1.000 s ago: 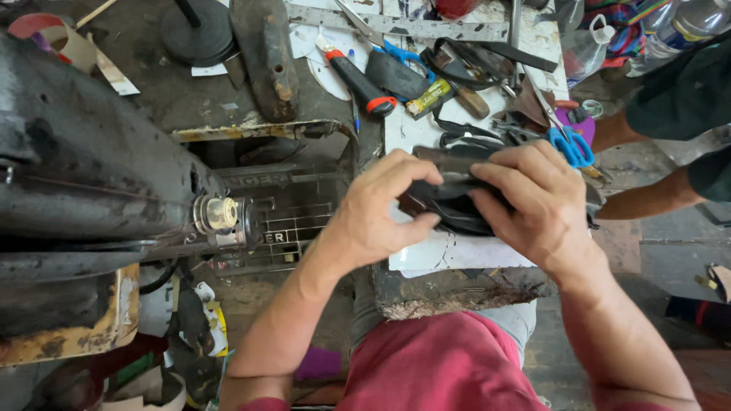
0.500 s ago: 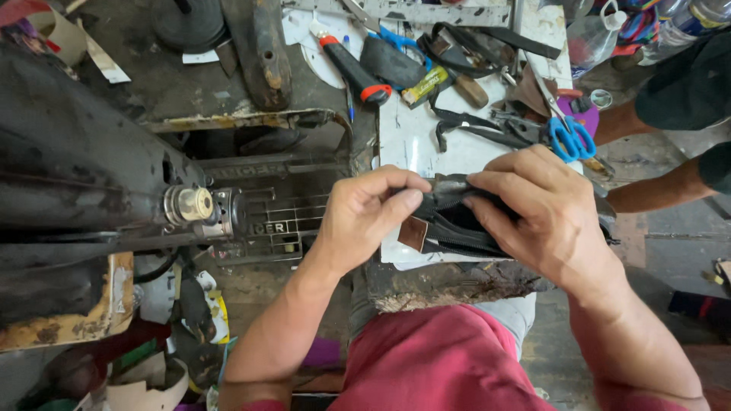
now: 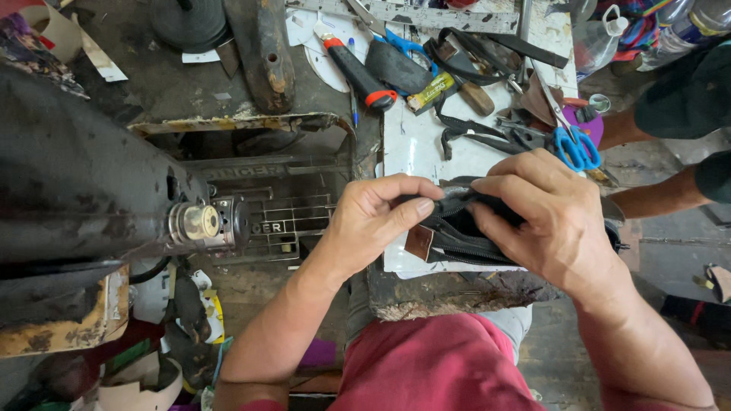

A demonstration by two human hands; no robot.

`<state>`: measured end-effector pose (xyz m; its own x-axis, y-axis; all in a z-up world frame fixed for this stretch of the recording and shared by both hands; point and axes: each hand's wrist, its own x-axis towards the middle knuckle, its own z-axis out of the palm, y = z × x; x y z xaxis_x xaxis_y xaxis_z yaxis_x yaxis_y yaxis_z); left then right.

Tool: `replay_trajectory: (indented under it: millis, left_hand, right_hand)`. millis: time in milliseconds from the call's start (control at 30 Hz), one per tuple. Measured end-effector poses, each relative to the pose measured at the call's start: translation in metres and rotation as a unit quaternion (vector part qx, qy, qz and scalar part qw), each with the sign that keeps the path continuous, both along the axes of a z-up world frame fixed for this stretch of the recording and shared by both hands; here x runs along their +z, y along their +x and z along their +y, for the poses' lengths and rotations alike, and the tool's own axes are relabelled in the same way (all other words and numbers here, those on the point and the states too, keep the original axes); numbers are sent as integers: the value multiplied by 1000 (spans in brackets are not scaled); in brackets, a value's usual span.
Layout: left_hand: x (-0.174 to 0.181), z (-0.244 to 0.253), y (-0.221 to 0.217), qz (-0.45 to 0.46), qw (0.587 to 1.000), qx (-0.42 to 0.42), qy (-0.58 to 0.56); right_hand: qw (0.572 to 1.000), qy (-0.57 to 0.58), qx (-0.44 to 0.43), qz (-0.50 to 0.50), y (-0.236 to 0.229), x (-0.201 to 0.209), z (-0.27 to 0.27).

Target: The person manipulates a black zippered pouch, repeatedly opening and closing the zipper and adjusting the leather pull tab. They turn the pouch over and inspect the zipper track and edges throughout the clip.

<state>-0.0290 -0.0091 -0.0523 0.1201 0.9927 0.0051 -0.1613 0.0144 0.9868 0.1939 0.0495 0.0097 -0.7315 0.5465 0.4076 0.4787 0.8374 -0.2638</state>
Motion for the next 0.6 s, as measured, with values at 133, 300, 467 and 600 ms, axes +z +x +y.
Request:
replay_trajectory:
  millis: [133,300,467,600]
  left_hand:
    - [8,-3,-4,36,999,-1,-5]
    - [16,-9,6,-97,992,1,-84]
    - [5,-11,13,-82,995,21,-51]
    - [7,-18,18,-114,990,41,-77]
  right_hand:
    - [1000,-5,2,4,1,-2,-1]
    - [1000,-3,3,24,4,-7,-8]
    - [999,6,16,44,5,-5,-15]
    - [997,9,30,68,8,-5,-18]
